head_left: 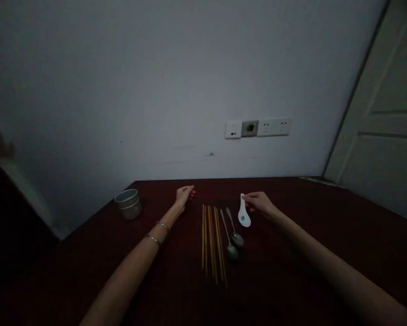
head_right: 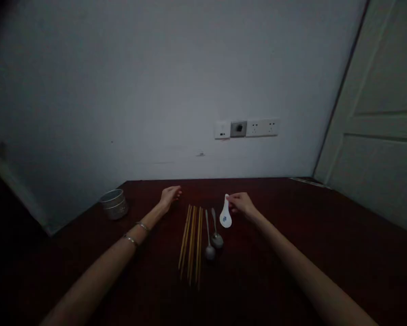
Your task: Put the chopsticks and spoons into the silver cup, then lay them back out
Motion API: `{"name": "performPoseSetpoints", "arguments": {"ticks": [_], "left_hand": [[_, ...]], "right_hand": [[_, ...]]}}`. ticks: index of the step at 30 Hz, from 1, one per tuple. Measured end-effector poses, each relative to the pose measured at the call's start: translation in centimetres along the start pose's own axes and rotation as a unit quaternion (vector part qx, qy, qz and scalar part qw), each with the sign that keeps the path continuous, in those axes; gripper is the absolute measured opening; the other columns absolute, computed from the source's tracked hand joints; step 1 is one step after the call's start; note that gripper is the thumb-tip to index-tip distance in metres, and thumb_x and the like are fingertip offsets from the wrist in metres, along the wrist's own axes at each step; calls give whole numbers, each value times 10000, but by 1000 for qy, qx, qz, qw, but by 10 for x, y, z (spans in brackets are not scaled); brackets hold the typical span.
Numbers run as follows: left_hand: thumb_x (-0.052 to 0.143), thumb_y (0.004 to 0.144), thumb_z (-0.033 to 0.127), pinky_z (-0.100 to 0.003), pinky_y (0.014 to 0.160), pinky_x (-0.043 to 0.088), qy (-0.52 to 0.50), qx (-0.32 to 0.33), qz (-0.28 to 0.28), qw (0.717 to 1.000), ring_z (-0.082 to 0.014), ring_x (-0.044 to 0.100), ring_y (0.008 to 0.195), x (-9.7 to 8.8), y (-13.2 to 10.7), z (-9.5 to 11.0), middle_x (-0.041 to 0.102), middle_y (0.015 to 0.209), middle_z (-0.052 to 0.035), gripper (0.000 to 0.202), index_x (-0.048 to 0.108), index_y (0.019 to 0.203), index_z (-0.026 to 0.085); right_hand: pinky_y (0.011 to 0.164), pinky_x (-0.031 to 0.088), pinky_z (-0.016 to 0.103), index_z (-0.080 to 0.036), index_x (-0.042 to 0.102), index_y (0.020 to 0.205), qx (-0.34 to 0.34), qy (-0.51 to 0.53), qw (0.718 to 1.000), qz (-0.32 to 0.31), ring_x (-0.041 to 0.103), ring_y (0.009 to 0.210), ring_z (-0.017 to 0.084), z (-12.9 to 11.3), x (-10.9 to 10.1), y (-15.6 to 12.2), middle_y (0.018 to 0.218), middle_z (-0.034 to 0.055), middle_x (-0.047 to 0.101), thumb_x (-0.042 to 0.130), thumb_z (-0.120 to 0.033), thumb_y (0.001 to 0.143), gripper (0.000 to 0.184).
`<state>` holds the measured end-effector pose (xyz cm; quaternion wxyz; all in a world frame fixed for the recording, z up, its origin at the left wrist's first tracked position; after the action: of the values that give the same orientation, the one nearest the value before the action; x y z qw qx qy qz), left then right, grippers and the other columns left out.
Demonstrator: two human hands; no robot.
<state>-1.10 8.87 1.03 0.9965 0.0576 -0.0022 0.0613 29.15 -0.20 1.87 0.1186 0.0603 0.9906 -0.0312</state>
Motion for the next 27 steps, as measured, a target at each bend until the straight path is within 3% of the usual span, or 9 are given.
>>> {"name": "performPoseSetpoints", "arguments": {"ticks": [3,6,17,27], "left_hand": [[594,623,354,-169,415,349,8,-1,24,1000,-60,471,444,-19,3,-12,570,582,-26,270,590,717,100],[577,640,369,-171,391,339,12,4,25,1000,-58,447,408,-26,7,-19,549,542,-9,275,577,715,104],[509,708,399,-169,344,317,62,59,-21,996,-58,412,357,-14,7,-21,507,471,12,305,572,708,100],[477,732,382,-170,345,301,83,84,-26,993,-57,394,329,-14,2,-17,493,435,22,292,569,685,108]], "right_hand": [[325,361,111,-78,602,659,24,-12,1000,-5,419,367,19,9,2,1,475,-20,497,569,-246,744,191],[326,364,111,-83,607,661,41,-20,999,-9,439,379,27,14,4,2,477,-12,515,590,-219,726,152],[356,389,103,-92,629,728,77,-39,995,-40,481,448,39,41,6,16,543,6,554,610,-235,712,145],[364,387,101,-101,622,724,90,-53,993,-52,480,457,39,43,10,18,546,4,549,609,-240,712,140]]}}
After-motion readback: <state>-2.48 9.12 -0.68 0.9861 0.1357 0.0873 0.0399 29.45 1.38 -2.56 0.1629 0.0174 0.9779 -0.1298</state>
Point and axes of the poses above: each hand's wrist, its own y-axis towards the middle knuckle, its own x-axis out of the palm, z = x × y, the point moved 9 cm from there along y, towards the middle knuckle
